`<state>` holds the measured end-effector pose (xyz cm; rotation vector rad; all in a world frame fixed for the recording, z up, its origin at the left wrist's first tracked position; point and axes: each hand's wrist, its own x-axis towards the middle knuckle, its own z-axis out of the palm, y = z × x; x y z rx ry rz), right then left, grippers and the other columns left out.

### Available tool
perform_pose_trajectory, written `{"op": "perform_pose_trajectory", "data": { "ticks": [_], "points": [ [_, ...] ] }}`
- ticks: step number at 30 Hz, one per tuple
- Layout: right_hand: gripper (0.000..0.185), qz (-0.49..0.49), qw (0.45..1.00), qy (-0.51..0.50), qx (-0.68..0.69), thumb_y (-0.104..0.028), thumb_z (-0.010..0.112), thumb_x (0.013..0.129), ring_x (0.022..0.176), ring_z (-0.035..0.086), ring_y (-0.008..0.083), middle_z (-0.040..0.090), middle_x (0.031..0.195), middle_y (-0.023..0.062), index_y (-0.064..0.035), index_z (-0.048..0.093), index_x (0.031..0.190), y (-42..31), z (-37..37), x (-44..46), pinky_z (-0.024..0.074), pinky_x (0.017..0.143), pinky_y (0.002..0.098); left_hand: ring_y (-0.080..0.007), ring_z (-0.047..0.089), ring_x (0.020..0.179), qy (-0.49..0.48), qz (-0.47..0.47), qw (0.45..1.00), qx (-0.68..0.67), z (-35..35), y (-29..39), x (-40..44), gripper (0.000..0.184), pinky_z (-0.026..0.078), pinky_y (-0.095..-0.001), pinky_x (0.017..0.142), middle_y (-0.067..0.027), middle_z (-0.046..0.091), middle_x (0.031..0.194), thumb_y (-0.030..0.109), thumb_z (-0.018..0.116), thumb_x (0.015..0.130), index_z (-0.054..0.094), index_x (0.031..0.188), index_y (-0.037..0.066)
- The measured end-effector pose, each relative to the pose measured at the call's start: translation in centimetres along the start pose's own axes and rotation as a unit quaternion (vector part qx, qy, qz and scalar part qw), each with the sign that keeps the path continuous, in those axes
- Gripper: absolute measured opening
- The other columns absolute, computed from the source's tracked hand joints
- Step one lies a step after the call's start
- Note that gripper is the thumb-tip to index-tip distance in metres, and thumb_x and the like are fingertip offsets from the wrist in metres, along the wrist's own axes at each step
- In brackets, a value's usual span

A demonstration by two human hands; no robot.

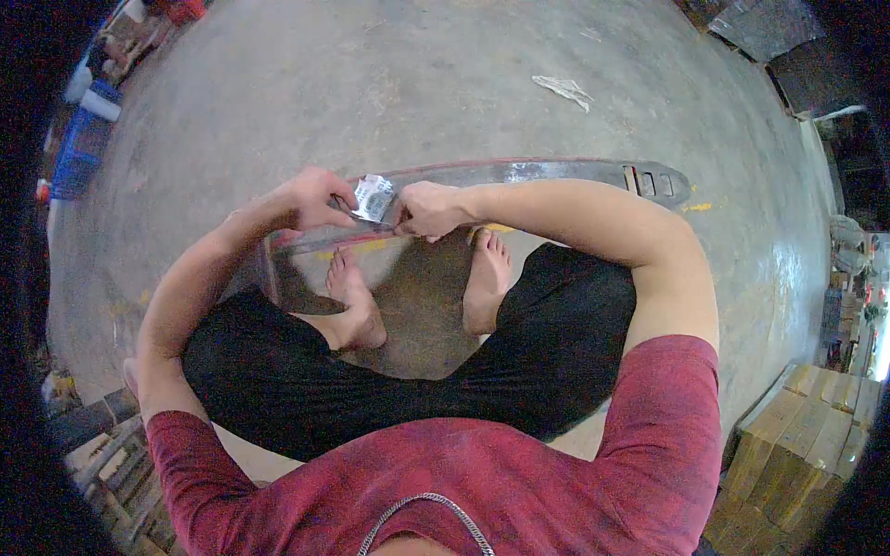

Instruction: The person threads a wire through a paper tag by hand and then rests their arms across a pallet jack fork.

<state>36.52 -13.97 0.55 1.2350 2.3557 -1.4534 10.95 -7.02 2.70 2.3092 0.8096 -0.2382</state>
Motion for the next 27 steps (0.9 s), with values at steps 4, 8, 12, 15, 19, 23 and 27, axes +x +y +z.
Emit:
{"op": "perform_pose_trajectory", "data": {
  "ticks": [4, 8, 12, 15, 19, 23, 27],
  "points": [
    [0.018, -0.037, 0.996, 0.046, 0.061, -0.016, 0.063, 0.093, 0.057, 0.062, 0.0145, 0.063, 0.066, 0.0053, 0.0009, 0.068, 0.090, -0.9, -0.2, -0.6, 0.0494, 0.057, 0.0335, -0.0236, 0.072, 0.085, -0.040, -0.022, 0.998, -0.039, -0.1, 1.7, 0.1, 0.031, 0.057, -0.0373, 0.077, -0.0127, 0.076, 0.094, 0.026, 0.082, 0.079, 0.077, 0.102, 0.007],
    [0.020, -0.046, 0.993, 0.064, 0.089, -0.017, 0.064, 0.094, 0.056, 0.057, 0.0105, 0.060, 0.064, 0.0031, 0.0014, 0.068, 0.087, -0.6, -0.1, 0.0, 0.0475, 0.056, 0.0310, -0.0176, 0.069, 0.077, -0.011, -0.022, 0.999, -0.033, -0.1, 3.1, 0.0, 0.023, 0.056, -0.0339, 0.072, -0.0110, 0.074, 0.084, 0.022, 0.079, 0.082, 0.076, 0.099, 0.007],
    [0.026, -0.013, 0.982, 0.098, 0.163, -0.020, 0.064, 0.097, 0.058, 0.054, 0.0083, 0.057, 0.063, 0.0005, 0.0017, 0.067, 0.083, -0.7, -0.1, 0.1, 0.0451, 0.055, 0.0299, -0.0168, 0.067, 0.073, 0.022, -0.045, 0.998, -0.049, -0.6, 4.1, -0.2, 0.017, 0.054, -0.0345, 0.068, -0.0093, 0.071, 0.078, 0.019, 0.075, 0.086, 0.076, 0.097, 0.006],
    [0.030, -0.014, 0.972, 0.118, 0.202, -0.023, 0.064, 0.100, 0.059, 0.053, 0.0079, 0.056, 0.063, -0.0003, 0.0015, 0.066, 0.082, -0.3, 0.0, 0.4, 0.0438, 0.054, 0.0299, -0.0256, 0.069, 0.072, 0.053, -0.045, 0.995, -0.067, -0.4, 3.6, -0.2, 0.019, 0.054, -0.0379, 0.068, -0.0172, 0.072, 0.082, 0.021, 0.073, 0.083, 0.076, 0.094, 0.006],
    [0.028, -0.013, 0.965, 0.133, 0.224, -0.023, 0.065, 0.098, 0.056, 0.054, 0.0093, 0.059, 0.063, 0.0023, 0.0023, 0.072, 0.087, -0.8, -0.4, -0.1, 0.0447, 0.052, 0.0320, -0.0234, 0.067, 0.069, 0.054, -0.049, 0.994, -0.083, -0.2, 2.9, 0.0, 0.018, 0.052, -0.0374, 0.066, -0.0153, 0.071, 0.078, 0.021, 0.072, 0.085, 0.075, 0.093, 0.006],
    [0.029, -0.045, 0.960, 0.138, 0.238, -0.023, 0.064, 0.099, 0.056, 0.054, 0.0100, 0.059, 0.063, 0.0016, 0.0017, 0.071, 0.087, -0.5, -0.5, 0.2, 0.0447, 0.053, 0.0311, -0.0206, 0.065, 0.068, 0.075, -0.035, 0.993, -0.081, 0.2, 2.2, 0.3, 0.018, 0.051, -0.0370, 0.064, -0.0129, 0.070, 0.075, 0.023, 0.071, 0.088, 0.075, 0.093, 0.006],
    [0.029, -0.041, 0.951, 0.130, 0.276, -0.024, 0.063, 0.100, 0.057, 0.055, 0.0101, 0.059, 0.065, 0.0011, 0.0004, 0.070, 0.086, -0.2, -0.3, 0.7, 0.0451, 0.054, 0.0304, -0.0205, 0.065, 0.068, 0.072, -0.052, 0.991, -0.099, -0.1, 2.4, 0.2, 0.020, 0.052, -0.0375, 0.065, -0.0125, 0.071, 0.074, 0.025, 0.071, 0.090, 0.075, 0.093, 0.006]
  ]
}}
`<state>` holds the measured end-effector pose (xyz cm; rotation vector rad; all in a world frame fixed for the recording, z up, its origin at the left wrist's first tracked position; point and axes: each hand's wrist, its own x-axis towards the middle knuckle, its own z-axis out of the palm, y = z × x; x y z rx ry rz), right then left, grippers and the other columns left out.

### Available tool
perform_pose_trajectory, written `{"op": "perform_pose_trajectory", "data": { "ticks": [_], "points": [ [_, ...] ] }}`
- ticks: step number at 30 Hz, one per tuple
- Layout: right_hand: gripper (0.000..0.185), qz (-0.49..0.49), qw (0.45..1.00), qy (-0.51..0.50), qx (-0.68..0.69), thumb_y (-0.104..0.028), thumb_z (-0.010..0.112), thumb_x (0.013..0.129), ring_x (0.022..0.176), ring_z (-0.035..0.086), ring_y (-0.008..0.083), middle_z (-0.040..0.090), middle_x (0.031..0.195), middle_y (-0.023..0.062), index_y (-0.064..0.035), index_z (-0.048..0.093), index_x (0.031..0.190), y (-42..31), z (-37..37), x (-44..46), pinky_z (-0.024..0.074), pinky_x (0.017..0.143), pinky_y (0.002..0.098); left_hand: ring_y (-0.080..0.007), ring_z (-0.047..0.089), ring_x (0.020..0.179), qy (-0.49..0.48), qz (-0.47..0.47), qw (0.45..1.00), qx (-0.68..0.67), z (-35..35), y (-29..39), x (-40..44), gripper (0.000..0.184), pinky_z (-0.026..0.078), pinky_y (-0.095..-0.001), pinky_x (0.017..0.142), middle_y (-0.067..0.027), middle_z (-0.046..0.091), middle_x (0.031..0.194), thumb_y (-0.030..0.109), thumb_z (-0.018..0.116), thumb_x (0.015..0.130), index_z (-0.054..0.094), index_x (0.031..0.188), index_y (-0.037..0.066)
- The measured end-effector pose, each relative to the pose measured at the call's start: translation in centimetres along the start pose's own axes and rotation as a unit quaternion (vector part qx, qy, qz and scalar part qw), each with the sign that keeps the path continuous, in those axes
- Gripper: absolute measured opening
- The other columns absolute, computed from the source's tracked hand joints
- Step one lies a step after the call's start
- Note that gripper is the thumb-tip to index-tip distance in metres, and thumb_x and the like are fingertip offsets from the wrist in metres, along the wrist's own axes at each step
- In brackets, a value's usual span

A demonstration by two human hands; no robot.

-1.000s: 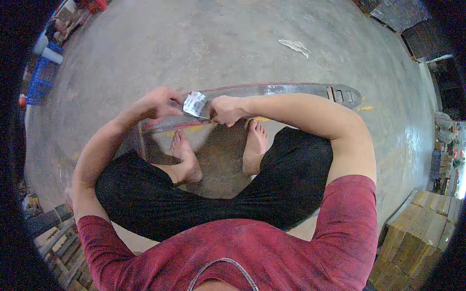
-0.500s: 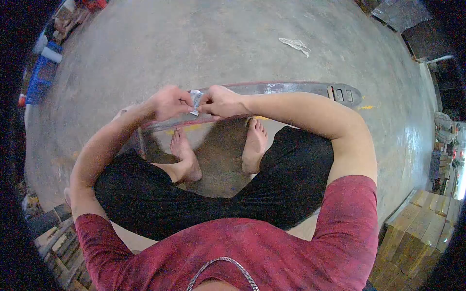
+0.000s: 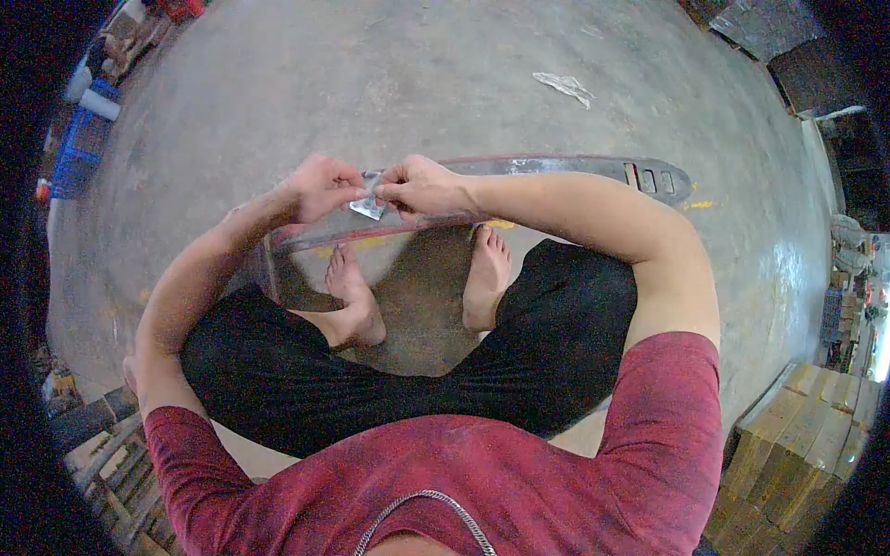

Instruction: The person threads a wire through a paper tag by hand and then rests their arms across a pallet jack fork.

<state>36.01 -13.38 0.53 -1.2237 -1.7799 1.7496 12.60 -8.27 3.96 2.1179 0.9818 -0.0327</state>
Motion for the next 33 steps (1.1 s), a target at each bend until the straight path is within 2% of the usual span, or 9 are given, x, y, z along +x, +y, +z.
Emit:
{"op": "perform_pose_trajectory", "data": {
  "ticks": [4, 13, 17, 20, 23, 26, 28, 32, 33],
  "points": [
    [0.029, 0.011, 0.999, -0.012, 0.039, -0.024, 0.061, 0.101, 0.057, 0.056, 0.0100, 0.060, 0.068, 0.0009, -0.0006, 0.069, 0.085, 0.5, -0.3, 0.3, 0.0451, 0.054, 0.0304, -0.0211, 0.066, 0.069, 0.006, -0.009, 1.000, -0.007, -0.2, -0.1, -0.1, 0.022, 0.052, -0.0379, 0.065, -0.0129, 0.071, 0.075, 0.027, 0.072, 0.091, 0.075, 0.092, 0.005],
    [0.032, 0.032, 0.999, 0.008, 0.028, -0.023, 0.059, 0.102, 0.055, 0.055, 0.0099, 0.059, 0.064, 0.0009, -0.0008, 0.067, 0.080, 0.8, -0.6, 0.6, 0.0442, 0.053, 0.0303, -0.0237, 0.067, 0.070, 0.018, -0.010, 1.000, 0.008, -0.7, -0.5, -0.2, 0.024, 0.051, -0.0384, 0.065, -0.0135, 0.070, 0.075, 0.029, 0.072, 0.091, 0.074, 0.091, 0.004],
    [0.033, 0.015, 0.999, 0.016, 0.043, -0.024, 0.060, 0.101, 0.055, 0.054, 0.0099, 0.059, 0.064, 0.0015, -0.0011, 0.067, 0.079, 0.8, -0.7, 0.5, 0.0441, 0.052, 0.0305, -0.0235, 0.067, 0.070, 0.020, 0.000, 1.000, 0.020, -0.9, -0.5, -0.3, 0.026, 0.051, -0.0386, 0.065, -0.0135, 0.070, 0.075, 0.031, 0.070, 0.092, 0.074, 0.091, 0.005],
    [0.029, 0.026, 1.000, 0.003, -0.014, -0.026, 0.061, 0.103, 0.060, 0.055, 0.0074, 0.060, 0.070, -0.0016, -0.0023, 0.068, 0.087, 0.9, -1.1, 0.6, 0.0450, 0.057, 0.0262, -0.0230, 0.066, 0.070, 0.025, -0.006, 1.000, 0.010, -0.7, -0.7, -0.3, 0.027, 0.051, -0.0386, 0.065, -0.0132, 0.070, 0.075, 0.031, 0.070, 0.092, 0.074, 0.090, 0.004],
    [0.029, 0.045, 0.997, 0.051, -0.028, -0.027, 0.064, 0.101, 0.061, 0.056, 0.0076, 0.062, 0.071, -0.0007, -0.0011, 0.069, 0.089, 1.1, -0.9, 0.6, 0.0471, 0.059, 0.0262, -0.0218, 0.065, 0.069, 0.029, -0.021, 0.999, 0.003, -0.6, -0.8, -0.3, 0.025, 0.050, -0.0380, 0.064, -0.0126, 0.069, 0.074, 0.029, 0.070, 0.092, 0.074, 0.089, 0.004],
    [0.027, 0.003, 0.993, 0.100, -0.062, -0.026, 0.068, 0.098, 0.065, 0.059, 0.0084, 0.065, 0.073, 0.0016, 0.0007, 0.071, 0.092, 0.9, -0.9, 0.2, 0.0500, 0.062, 0.0280, -0.0201, 0.063, 0.067, 0.024, -0.038, 0.999, 0.009, -0.8, -0.6, -0.2, 0.024, 0.050, -0.0372, 0.063, -0.0116, 0.069, 0.073, 0.028, 0.070, 0.092, 0.073, 0.089, 0.004],
    [0.022, -0.107, 0.972, 0.151, -0.143, -0.021, 0.070, 0.095, 0.071, 0.065, 0.0141, 0.070, 0.078, 0.0080, 0.0008, 0.071, 0.098, 0.7, -0.7, -0.1, 0.0530, 0.067, 0.0328, -0.0192, 0.063, 0.066, 0.018, -0.043, 0.999, 0.009, -0.9, -0.6, -0.2, 0.024, 0.050, -0.0369, 0.063, -0.0111, 0.069, 0.072, 0.027, 0.070, 0.092, 0.073, 0.089, 0.004],
    [0.021, -0.147, 0.954, 0.150, -0.212, -0.019, 0.072, 0.092, 0.076, 0.068, 0.0211, 0.073, 0.085, 0.0142, -0.0007, 0.071, 0.102, 0.7, -0.8, -0.2, 0.0547, 0.073, 0.0368, -0.0186, 0.063, 0.066, 0.013, -0.039, 0.999, 0.005, -1.0, -0.5, -0.2, 0.025, 0.050, -0.0369, 0.062, -0.0102, 0.070, 0.072, 0.028, 0.070, 0.093, 0.074, 0.090, 0.004],
    [0.021, -0.143, 0.957, 0.140, -0.211, -0.019, 0.071, 0.091, 0.081, 0.070, 0.0276, 0.073, 0.088, 0.0171, -0.0016, 0.072, 0.102, 0.3, -0.8, -0.5, 0.0546, 0.076, 0.0395, -0.0187, 0.064, 0.066, 0.006, -0.041, 0.999, 0.018, -1.0, -0.4, -0.2, 0.025, 0.050, -0.0370, 0.062, -0.0102, 0.070, 0.072, 0.028, 0.070, 0.093, 0.074, 0.091, 0.004]
  ]
}}
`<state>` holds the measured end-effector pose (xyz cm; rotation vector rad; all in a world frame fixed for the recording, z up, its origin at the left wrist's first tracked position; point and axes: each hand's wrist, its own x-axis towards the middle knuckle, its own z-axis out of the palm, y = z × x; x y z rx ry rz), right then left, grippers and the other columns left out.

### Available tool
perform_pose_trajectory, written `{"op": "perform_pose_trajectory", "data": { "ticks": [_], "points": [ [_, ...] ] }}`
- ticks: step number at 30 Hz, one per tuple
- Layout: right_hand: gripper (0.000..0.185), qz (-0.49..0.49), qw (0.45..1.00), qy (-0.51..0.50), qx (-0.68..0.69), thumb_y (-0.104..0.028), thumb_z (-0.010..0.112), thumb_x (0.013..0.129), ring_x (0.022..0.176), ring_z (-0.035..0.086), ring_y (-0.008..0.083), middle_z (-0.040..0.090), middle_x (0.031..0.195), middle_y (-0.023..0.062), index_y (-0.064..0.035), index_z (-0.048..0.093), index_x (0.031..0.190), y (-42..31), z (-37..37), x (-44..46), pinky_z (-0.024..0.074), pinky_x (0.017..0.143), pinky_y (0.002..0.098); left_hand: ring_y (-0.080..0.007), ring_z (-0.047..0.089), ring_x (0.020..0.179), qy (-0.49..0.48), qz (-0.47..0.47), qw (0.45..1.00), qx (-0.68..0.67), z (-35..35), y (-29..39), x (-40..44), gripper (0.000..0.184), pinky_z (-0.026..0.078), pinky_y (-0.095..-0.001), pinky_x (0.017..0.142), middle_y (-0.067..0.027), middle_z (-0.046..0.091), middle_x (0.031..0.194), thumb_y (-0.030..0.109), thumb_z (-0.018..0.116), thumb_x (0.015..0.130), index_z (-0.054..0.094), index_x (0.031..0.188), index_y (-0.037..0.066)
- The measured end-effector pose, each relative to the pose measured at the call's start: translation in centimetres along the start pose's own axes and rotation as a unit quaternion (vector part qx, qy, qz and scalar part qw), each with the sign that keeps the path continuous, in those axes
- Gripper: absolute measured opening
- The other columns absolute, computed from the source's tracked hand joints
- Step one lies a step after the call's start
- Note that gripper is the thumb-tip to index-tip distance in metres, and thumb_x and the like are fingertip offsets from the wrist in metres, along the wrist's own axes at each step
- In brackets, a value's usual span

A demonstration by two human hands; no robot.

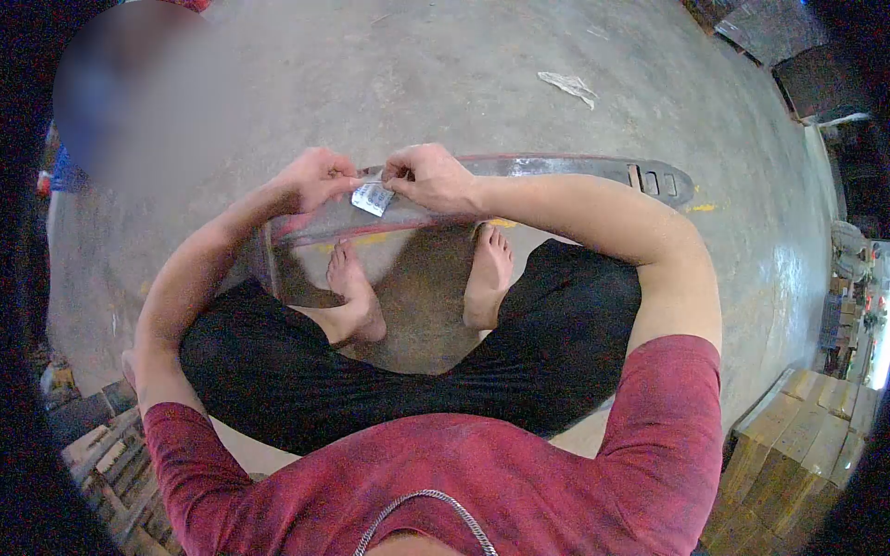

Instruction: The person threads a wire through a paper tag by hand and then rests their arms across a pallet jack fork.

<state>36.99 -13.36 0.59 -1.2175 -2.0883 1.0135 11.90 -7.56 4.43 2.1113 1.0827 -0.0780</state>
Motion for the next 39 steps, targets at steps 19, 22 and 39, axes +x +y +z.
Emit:
{"op": "perform_pose_trajectory", "data": {
  "ticks": [19, 22, 39],
  "points": [
    [0.024, 0.071, 0.995, -0.061, 0.030, -0.023, 0.069, 0.093, 0.068, 0.064, 0.0306, 0.068, 0.076, 0.0200, 0.0007, 0.069, 0.092, -0.7, -0.5, -0.6, 0.0514, 0.068, 0.0436, -0.0220, 0.064, 0.065, -0.005, -0.018, 0.999, -0.027, 0.7, 0.1, 0.2, 0.035, 0.051, -0.0381, 0.062, -0.0127, 0.069, 0.070, 0.038, 0.069, 0.092, 0.074, 0.089, 0.003],
    [0.026, 0.068, 0.996, -0.058, 0.004, -0.025, 0.067, 0.097, 0.064, 0.061, 0.0154, 0.067, 0.071, 0.0111, 0.0006, 0.067, 0.092, 0.0, -0.6, -1.4, 0.0502, 0.063, 0.0376, -0.0262, 0.065, 0.068, 0.000, 0.046, 0.997, 0.059, 1.1, 0.7, 0.6, 0.043, 0.052, -0.0413, 0.064, -0.0183, 0.070, 0.076, 0.044, 0.069, 0.091, 0.074, 0.091, 0.002],
    [0.022, 0.136, 0.981, -0.100, 0.092, -0.014, 0.067, 0.098, 0.062, 0.058, 0.0088, 0.062, 0.069, 0.0015, 0.0032, 0.067, 0.085, -0.2, -0.7, -2.9, 0.0493, 0.058, 0.0280, -0.0361, 0.069, 0.077, 0.087, 0.126, 0.985, 0.084, 4.7, 0.5, 2.9, 0.046, 0.054, -0.0460, 0.069, -0.0186, 0.071, 0.078, 0.049, 0.078, 0.080, 0.073, 0.076, 0.003]
  ]
}}
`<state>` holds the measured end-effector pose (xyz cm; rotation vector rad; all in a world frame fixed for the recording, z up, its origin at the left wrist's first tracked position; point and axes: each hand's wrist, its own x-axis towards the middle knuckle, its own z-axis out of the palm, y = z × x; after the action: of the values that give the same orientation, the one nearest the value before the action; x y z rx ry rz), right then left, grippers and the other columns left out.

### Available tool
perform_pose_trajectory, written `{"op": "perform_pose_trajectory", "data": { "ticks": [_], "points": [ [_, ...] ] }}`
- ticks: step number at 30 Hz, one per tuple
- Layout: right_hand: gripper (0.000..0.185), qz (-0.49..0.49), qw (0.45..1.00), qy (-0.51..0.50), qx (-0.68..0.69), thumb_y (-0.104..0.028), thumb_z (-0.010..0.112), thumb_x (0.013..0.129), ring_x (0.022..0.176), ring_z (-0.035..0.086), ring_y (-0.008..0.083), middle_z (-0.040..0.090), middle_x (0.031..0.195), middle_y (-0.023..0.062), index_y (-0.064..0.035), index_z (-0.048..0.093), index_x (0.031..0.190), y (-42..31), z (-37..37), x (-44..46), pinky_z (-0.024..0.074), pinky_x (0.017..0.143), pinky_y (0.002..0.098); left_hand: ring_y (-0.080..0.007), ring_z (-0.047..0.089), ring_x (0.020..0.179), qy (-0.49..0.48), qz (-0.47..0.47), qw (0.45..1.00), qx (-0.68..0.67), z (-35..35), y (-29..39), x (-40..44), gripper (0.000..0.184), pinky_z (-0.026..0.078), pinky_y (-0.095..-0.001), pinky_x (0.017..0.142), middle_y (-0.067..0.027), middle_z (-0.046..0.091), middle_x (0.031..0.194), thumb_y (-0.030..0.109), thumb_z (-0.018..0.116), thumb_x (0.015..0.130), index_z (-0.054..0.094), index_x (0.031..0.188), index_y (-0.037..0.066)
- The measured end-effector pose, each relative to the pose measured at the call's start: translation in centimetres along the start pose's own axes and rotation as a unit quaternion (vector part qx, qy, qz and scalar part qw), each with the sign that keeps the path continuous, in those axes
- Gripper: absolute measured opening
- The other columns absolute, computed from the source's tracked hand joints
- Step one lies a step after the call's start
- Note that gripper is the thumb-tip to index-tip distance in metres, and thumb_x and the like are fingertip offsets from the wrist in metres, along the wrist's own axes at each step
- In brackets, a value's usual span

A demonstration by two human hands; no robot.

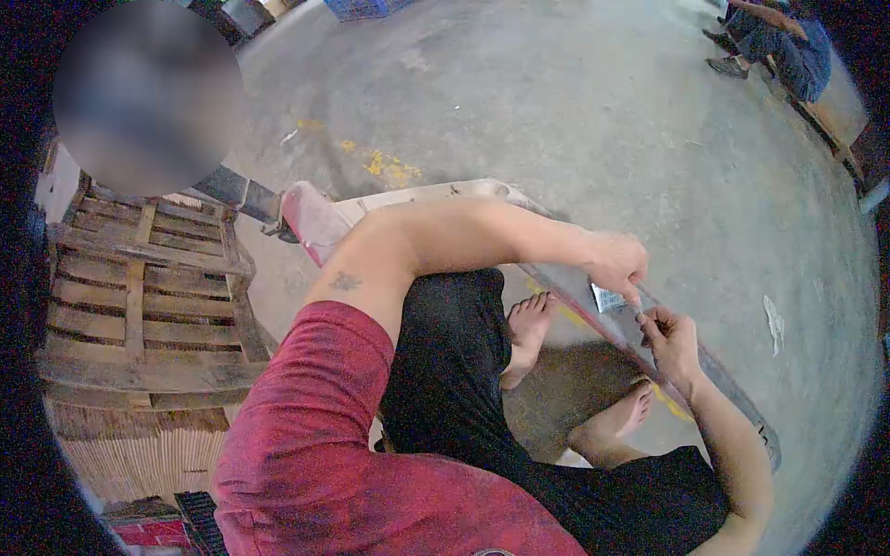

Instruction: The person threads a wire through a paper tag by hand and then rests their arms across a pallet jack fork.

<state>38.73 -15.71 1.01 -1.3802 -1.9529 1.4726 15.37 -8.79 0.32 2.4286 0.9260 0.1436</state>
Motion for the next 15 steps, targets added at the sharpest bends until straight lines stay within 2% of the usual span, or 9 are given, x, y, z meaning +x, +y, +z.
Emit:
{"op": "perform_pose_trajectory", "data": {
  "ticks": [8, 13, 15],
  "points": [
    [0.025, -0.004, 0.999, 0.010, -0.049, -0.016, 0.066, 0.099, 0.061, 0.057, 0.0097, 0.060, 0.065, 0.0020, 0.0037, 0.066, 0.084, 2.4, -1.3, 0.6, 0.0475, 0.057, 0.0288, -0.0341, 0.068, 0.070, 0.000, 0.007, 1.000, -0.021, 0.8, -3.1, 1.3, 0.044, 0.052, -0.0458, 0.065, -0.0167, 0.070, 0.072, 0.049, 0.079, 0.080, 0.073, 0.075, 0.005],
    [0.026, 0.000, 0.997, 0.025, -0.078, -0.018, 0.067, 0.098, 0.059, 0.056, 0.0101, 0.060, 0.064, 0.0029, 0.0037, 0.066, 0.084, 3.6, -2.1, 1.0, 0.0468, 0.057, 0.0294, -0.0317, 0.067, 0.070, -0.014, -0.029, 0.999, -0.036, 0.1, -4.8, 0.7, 0.043, 0.051, -0.0447, 0.064, -0.0172, 0.069, 0.073, 0.045, 0.077, 0.084, 0.072, 0.076, 0.003],
    [0.025, -0.003, 0.996, 0.010, -0.093, -0.017, 0.067, 0.099, 0.062, 0.056, 0.0085, 0.061, 0.068, 0.0003, 0.0030, 0.066, 0.084, 4.1, -2.7, 1.1, 0.0477, 0.058, 0.0278, -0.0313, 0.066, 0.070, -0.020, -0.026, 0.999, -0.026, -0.4, -4.9, 0.2, 0.043, 0.051, -0.0446, 0.063, -0.0169, 0.069, 0.073, 0.045, 0.077, 0.085, 0.072, 0.076, 0.003]
  ]
}}
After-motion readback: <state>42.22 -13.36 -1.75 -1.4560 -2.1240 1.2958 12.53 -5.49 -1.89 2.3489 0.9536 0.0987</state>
